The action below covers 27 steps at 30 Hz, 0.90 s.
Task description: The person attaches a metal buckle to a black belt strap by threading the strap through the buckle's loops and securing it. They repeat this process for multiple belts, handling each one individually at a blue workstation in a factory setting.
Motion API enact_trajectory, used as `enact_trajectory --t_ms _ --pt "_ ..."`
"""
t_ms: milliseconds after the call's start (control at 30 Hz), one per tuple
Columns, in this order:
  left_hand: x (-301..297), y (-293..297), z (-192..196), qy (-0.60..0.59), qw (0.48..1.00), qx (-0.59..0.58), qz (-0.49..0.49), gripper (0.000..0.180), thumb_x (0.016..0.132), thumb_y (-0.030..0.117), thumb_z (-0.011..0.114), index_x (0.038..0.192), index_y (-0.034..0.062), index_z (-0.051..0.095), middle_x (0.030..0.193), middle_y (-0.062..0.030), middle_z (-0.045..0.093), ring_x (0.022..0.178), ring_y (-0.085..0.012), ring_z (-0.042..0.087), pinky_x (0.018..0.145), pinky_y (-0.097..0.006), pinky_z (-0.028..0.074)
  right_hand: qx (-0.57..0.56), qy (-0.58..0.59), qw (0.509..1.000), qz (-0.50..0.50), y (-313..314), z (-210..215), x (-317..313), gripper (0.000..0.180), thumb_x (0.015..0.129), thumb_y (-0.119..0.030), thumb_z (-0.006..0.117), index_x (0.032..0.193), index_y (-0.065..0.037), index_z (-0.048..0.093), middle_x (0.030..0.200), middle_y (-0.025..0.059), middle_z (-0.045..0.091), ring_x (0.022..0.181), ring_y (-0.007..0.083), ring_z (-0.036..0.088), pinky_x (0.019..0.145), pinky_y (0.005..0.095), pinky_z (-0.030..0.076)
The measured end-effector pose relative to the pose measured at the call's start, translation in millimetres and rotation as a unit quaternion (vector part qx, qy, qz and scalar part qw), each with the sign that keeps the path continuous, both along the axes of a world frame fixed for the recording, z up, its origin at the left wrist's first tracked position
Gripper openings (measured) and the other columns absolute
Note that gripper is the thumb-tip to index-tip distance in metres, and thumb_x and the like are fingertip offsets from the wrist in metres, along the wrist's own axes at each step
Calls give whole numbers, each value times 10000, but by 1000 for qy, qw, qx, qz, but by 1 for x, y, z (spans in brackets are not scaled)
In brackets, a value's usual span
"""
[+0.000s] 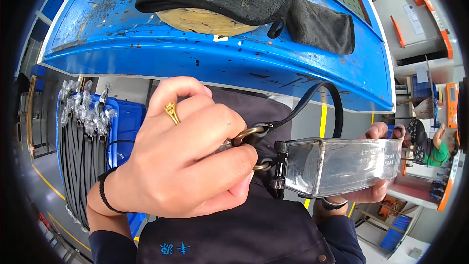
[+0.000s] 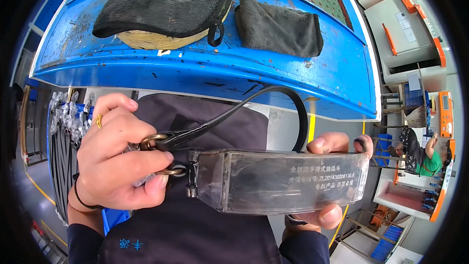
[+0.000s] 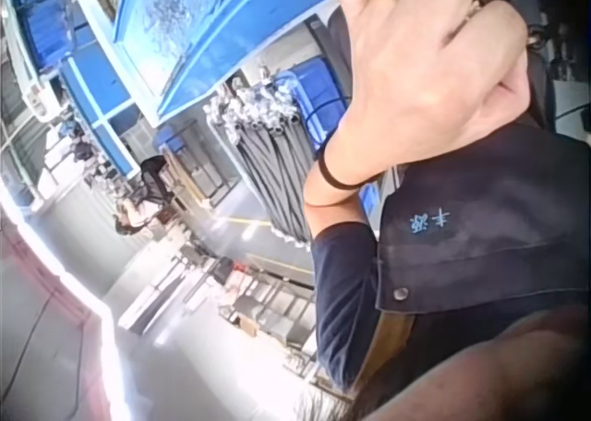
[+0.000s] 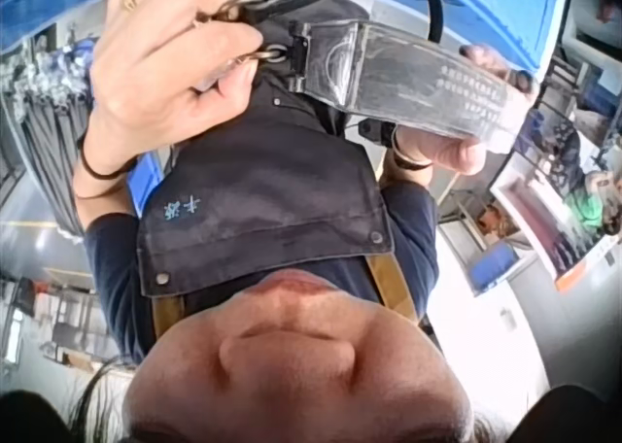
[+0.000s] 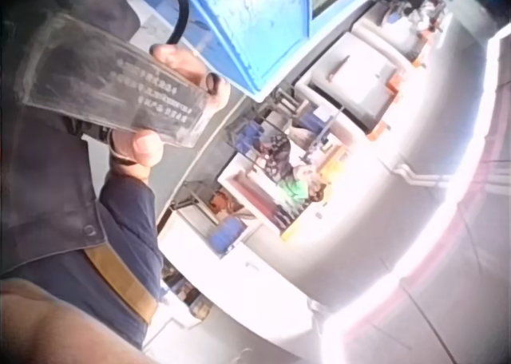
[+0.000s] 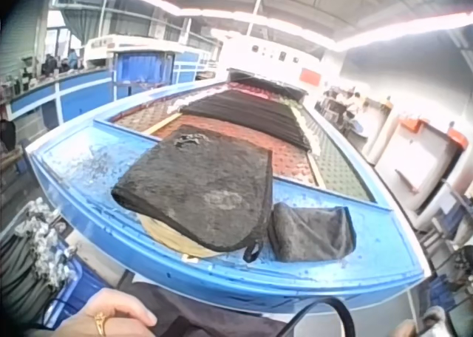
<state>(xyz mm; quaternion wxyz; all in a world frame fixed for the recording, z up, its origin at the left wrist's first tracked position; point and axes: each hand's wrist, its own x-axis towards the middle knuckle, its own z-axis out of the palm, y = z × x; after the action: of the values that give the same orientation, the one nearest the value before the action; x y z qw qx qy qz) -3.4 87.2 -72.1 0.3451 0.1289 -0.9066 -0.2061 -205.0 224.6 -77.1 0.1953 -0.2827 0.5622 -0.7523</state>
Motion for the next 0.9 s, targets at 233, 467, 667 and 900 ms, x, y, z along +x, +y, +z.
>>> enact_trajectory --t_ms 233,467,667,900 --pt "-2 0 -1 -17 1000 1 -11 194 487 117 635 680 112 628 698 -11 520 572 -157 494 748 -396 402 8 9 1000 -15 -2 -6 -1 964 434 -513 774 1206 -145 331 873 109 480 759 155 462 692 257 410" --pt "-2 -1 -2 -17 1000 7 -13 194 487 117 638 681 115 629 702 -9 523 563 -156 491 756 -397 401 9 34 999 -10 -2 -5 -3 936 451 -516 766 1199 -138 350 858 108 485 739 146 448 676 240 387" --pt "-2 -3 -4 -9 1000 23 -19 195 478 110 634 673 114 627 689 -7 525 559 -159 489 757 -396 404 -39 79 996 -10 -2 -11 -3 915 517 -538 741 1218 -115 331 867 121 485 703 135 434 631 215 374" --pt "2 -3 -6 -4 999 45 -4 184 479 111 626 663 109 625 670 -11 521 568 -162 493 752 -396 408 -100 69 992 40 -3 -13 -2 867 580 -425 774 1214 -62 306 906 146 462 662 138 469 572 233 475"
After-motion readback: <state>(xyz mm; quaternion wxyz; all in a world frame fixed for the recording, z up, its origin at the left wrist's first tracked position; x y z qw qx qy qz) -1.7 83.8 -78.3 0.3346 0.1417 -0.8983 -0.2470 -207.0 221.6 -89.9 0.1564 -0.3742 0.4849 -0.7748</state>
